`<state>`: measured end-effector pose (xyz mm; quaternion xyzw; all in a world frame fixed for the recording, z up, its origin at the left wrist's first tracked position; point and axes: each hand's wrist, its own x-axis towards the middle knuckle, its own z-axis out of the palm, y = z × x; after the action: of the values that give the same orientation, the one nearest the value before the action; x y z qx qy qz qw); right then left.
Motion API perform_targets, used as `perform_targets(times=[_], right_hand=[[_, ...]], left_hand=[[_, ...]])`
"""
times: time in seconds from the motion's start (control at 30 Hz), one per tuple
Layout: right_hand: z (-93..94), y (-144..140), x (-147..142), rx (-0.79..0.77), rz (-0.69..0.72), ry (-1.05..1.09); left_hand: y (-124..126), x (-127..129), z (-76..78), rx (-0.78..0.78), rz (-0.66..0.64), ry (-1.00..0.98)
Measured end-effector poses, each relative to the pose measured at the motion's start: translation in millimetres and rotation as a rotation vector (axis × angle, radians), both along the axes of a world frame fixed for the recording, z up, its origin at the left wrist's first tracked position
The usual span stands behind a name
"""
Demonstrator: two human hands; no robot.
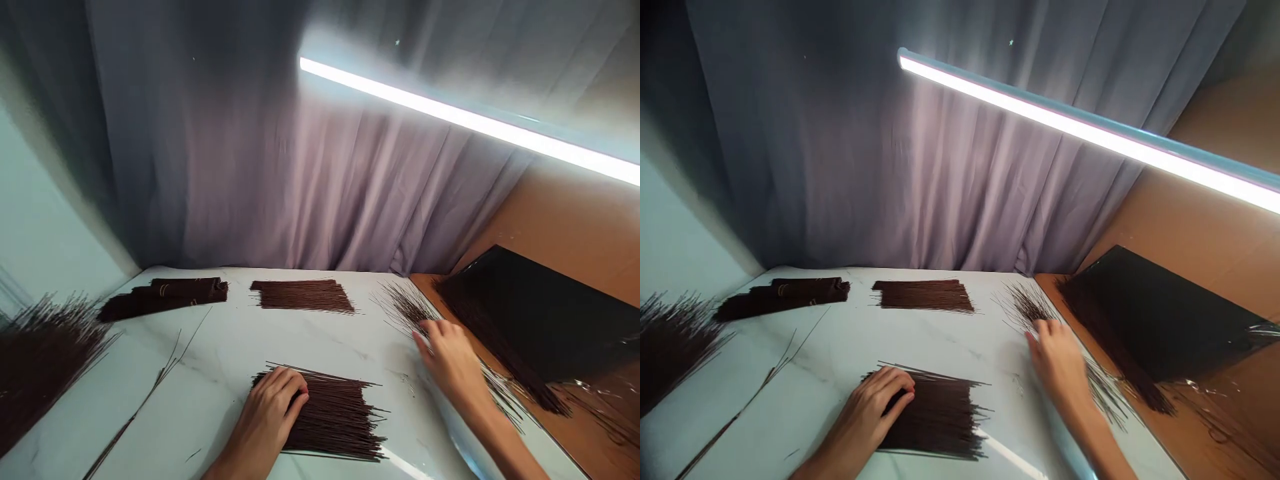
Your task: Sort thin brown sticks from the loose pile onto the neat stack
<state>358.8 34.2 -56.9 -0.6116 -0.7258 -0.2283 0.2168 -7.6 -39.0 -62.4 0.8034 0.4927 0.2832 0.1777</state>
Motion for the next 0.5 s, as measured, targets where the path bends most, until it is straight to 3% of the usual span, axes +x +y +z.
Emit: perform_targets(times=[0.13, 0.23, 0.37, 0.5], right_hand=[[3.0, 57.1, -79.3, -0.090, 0.282, -0.002], [3.0, 102.3, -124.2, -0.150, 0.415, -0.017], [-3.3, 140.2, -153.2, -0.204, 0.459, -0.049], [-11.9, 154.9, -160.3, -0.227, 0.423, -0.083]], left_hand=[[-0.5, 1.3, -7.1, 0.108, -0.021, 0.073], [2.3, -1.1, -13.7, 0.198, -0.074, 0.088], [11.5, -8.6, -20.6, 0.208, -0.122, -0.029], [20.1, -13.8, -30.0, 0.140, -0.123, -0.137]])
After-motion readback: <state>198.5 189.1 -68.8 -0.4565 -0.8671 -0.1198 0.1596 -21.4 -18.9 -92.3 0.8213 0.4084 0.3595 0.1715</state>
